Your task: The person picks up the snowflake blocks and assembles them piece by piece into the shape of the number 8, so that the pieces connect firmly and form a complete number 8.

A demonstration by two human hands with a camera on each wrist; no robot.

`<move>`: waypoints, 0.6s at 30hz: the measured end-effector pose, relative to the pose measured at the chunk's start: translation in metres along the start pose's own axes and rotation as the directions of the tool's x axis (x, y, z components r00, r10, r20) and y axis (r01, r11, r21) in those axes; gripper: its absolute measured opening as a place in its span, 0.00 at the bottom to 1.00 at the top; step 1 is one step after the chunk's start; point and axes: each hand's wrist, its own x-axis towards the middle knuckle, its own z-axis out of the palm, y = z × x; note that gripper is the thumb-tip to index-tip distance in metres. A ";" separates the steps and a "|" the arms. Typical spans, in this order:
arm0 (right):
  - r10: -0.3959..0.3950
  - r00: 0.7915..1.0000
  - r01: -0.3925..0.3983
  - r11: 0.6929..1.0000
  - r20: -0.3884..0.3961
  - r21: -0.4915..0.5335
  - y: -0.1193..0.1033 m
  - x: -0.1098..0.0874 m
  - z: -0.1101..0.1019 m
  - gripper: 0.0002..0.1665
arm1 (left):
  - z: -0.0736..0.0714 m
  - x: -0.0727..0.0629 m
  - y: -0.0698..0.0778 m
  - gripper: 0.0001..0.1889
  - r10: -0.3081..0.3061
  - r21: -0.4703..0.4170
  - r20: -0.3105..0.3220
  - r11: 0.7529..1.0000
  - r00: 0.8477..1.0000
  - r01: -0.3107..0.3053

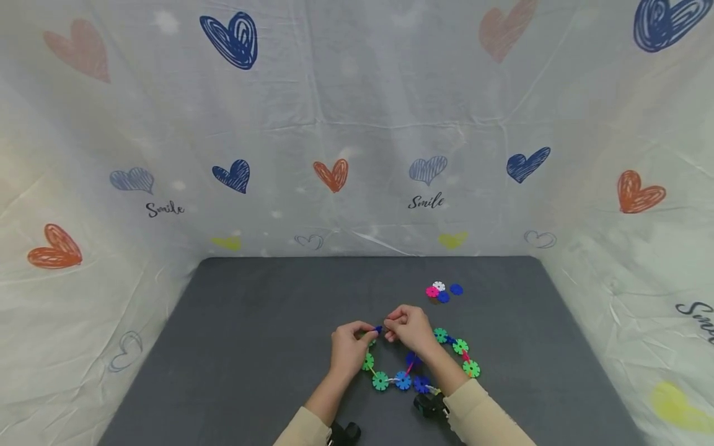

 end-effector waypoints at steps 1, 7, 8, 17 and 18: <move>-0.002 1.000 0.002 1.000 0.005 -0.003 0.000 0.000 0.000 0.03 | 0.000 0.000 0.000 0.03 0.007 -0.005 -0.005 1.000 1.000 -0.007; -0.037 0.999 0.037 0.999 -0.009 -0.033 0.000 -0.003 0.005 0.04 | 0.001 0.001 -0.002 0.03 0.069 0.018 -0.029 0.997 0.997 -0.068; -0.044 0.999 0.043 0.998 -0.012 -0.041 0.000 -0.003 0.006 0.04 | 0.001 0.001 -0.002 0.03 0.074 0.032 -0.026 0.997 0.997 -0.073; -0.030 0.997 0.045 0.980 0.076 -0.194 -0.004 0.001 -0.016 0.18 | -0.002 -0.003 0.004 0.03 0.002 0.123 0.011 0.992 1.000 -0.003; -0.033 0.997 0.048 0.965 0.065 -0.257 -0.006 0.003 -0.024 0.21 | -0.004 -0.003 0.004 0.05 -0.008 0.131 0.031 0.991 0.999 0.004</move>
